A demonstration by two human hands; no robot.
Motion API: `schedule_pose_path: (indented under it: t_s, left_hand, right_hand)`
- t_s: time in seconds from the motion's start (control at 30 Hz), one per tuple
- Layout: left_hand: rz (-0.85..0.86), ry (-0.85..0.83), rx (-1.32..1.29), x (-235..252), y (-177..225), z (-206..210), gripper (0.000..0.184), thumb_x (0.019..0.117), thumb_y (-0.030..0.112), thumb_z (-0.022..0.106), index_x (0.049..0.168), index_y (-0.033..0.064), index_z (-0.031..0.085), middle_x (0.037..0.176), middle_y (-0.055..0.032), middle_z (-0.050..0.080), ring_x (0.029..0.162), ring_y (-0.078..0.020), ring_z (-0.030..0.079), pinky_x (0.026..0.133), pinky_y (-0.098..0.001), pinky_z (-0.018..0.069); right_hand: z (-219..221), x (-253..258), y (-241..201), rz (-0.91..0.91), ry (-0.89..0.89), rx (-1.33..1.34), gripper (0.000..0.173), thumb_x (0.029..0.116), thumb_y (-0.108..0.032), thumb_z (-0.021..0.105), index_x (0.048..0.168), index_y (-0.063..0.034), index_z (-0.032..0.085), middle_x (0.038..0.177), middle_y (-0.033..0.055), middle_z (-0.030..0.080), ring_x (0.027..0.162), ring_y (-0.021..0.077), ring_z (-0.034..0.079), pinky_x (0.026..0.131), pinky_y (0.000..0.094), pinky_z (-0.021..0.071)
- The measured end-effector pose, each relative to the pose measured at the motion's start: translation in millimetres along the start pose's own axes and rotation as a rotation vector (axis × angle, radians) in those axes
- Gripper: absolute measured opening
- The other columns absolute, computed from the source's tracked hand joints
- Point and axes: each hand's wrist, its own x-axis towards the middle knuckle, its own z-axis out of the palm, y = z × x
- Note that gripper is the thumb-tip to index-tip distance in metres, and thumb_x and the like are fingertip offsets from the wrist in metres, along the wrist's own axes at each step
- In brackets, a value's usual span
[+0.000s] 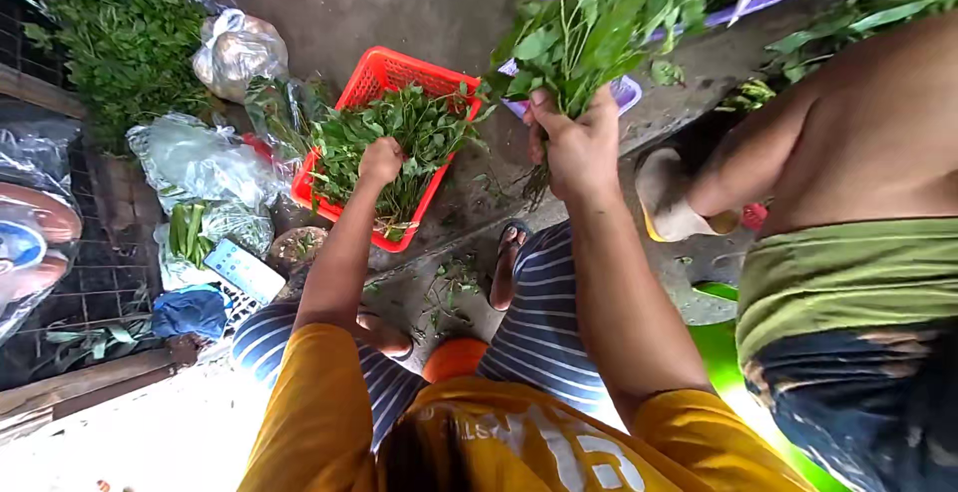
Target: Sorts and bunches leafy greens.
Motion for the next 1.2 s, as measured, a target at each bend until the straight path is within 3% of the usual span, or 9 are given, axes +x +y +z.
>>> schedule_pose_path:
  t_s: [0.07, 0.2, 0.3, 0.53, 0.6, 0.7, 0.83, 1.03, 1.2]
  left_hand:
    - [0.002, 0.031, -0.251, -11, -5, -10, 0.033, 0.1043, 0.011, 0.056, 0.132, -0.0051, 0.06, 0.131, -0.0266, 0.062, 0.122, -0.039, 0.06, 0.106, -0.0567, 0.0449]
    - [0.058, 0.088, -0.726, -38, -34, -30, 0.024, 0.1012, 0.003, 0.06, 0.125, -0.0014, 0.058, 0.108, -0.0121, 0.064, 0.081, -0.0143, 0.058, 0.073, -0.031, 0.0512]
    - [0.165, 0.182, -0.959, -66, -65, -39, 0.02, 0.0978, -0.004, 0.061, 0.118, -0.0008, 0.059, 0.095, -0.0069, 0.064, 0.068, -0.0091, 0.059, 0.061, -0.0252, 0.0526]
    - [0.34, 0.196, -1.127, -108, -109, -8, 0.014, 0.0986, -0.002, 0.06, 0.109, 0.0067, 0.065, 0.083, 0.0003, 0.067, 0.059, -0.0052, 0.061, 0.055, -0.0217, 0.0561]
    - [0.312, 0.172, -1.139, -112, -112, 4, 0.015, 0.1006, -0.001, 0.056, 0.113, 0.0058, 0.062, 0.083, -0.0001, 0.064, 0.058, -0.0055, 0.058, 0.055, -0.0235, 0.0555]
    - [0.214, 0.151, -1.318, -109, -110, 16, 0.022, 0.1011, -0.007, 0.048, 0.116, 0.0048, 0.059, 0.093, -0.0036, 0.067, 0.068, -0.0098, 0.062, 0.062, -0.0277, 0.0574]
    - [0.21, 0.084, -1.389, -100, -119, 29, 0.027, 0.1098, 0.005, 0.035, 0.123, 0.0025, 0.058, 0.108, -0.0063, 0.067, 0.077, -0.0109, 0.065, 0.067, -0.0271, 0.057]
    - [0.228, 0.069, -1.357, -103, -112, 34, 0.025, 0.1082, 0.004, 0.041, 0.123, 0.0018, 0.062, 0.108, -0.006, 0.067, 0.077, -0.0097, 0.063, 0.067, -0.0258, 0.0554]
    - [0.236, 0.183, -1.398, -105, -93, 34, 0.023, 0.0999, -0.002, 0.059, 0.121, 0.0067, 0.059, 0.096, -0.0001, 0.066, 0.072, -0.0051, 0.059, 0.066, -0.0223, 0.0535]
  right_hand:
    - [4, 3, 3, 0.048, 0.026, 0.012, 0.02, 0.1024, -0.007, 0.058, 0.12, -0.0045, 0.049, 0.08, -0.0007, 0.063, 0.047, 0.0045, 0.05, 0.043, 0.0197, 0.0459]
    - [14, 6, 5, 0.112, 0.031, 0.072, 0.016, 0.1037, -0.007, 0.056, 0.118, -0.0049, 0.049, 0.078, 0.0006, 0.062, 0.044, 0.0052, 0.048, 0.041, 0.0202, 0.0454]
    - [30, 4, 9, 0.142, 0.006, 0.139, 0.017, 0.1033, -0.007, 0.057, 0.119, -0.0052, 0.049, 0.078, 0.0019, 0.063, 0.043, 0.0061, 0.047, 0.04, 0.021, 0.0455]
    - [77, -13, 18, 0.213, -0.077, 0.225, 0.023, 0.0938, 0.001, 0.067, 0.111, -0.006, 0.053, 0.067, 0.0007, 0.06, 0.041, 0.0056, 0.046, 0.039, 0.0203, 0.0437]
    - [86, -18, 22, 0.263, -0.108, 0.244, 0.019, 0.0958, 0.001, 0.064, 0.112, -0.004, 0.055, 0.075, 0.0036, 0.064, 0.042, 0.0054, 0.045, 0.039, 0.0197, 0.0428]
    - [97, -22, 27, 0.348, -0.121, 0.243, 0.012, 0.101, -0.003, 0.059, 0.112, -0.0021, 0.054, 0.08, 0.0061, 0.067, 0.042, 0.0055, 0.047, 0.039, 0.0191, 0.0425]
    - [100, -25, 36, 0.416, -0.144, 0.197, 0.011, 0.102, -0.004, 0.059, 0.113, -0.0026, 0.055, 0.081, 0.0061, 0.067, 0.043, 0.006, 0.048, 0.04, 0.0194, 0.0437]
    - [107, -42, 43, 0.418, -0.236, 0.123, 0.017, 0.0937, -0.003, 0.068, 0.107, -0.0106, 0.061, 0.075, 0.0022, 0.065, 0.043, 0.0045, 0.047, 0.04, 0.0181, 0.0429]
    - [129, -56, 48, 0.481, -0.308, 0.114, 0.018, 0.0931, 0.001, 0.069, 0.109, -0.0041, 0.063, 0.082, 0.0068, 0.07, 0.045, 0.0067, 0.05, 0.042, 0.0206, 0.0449]
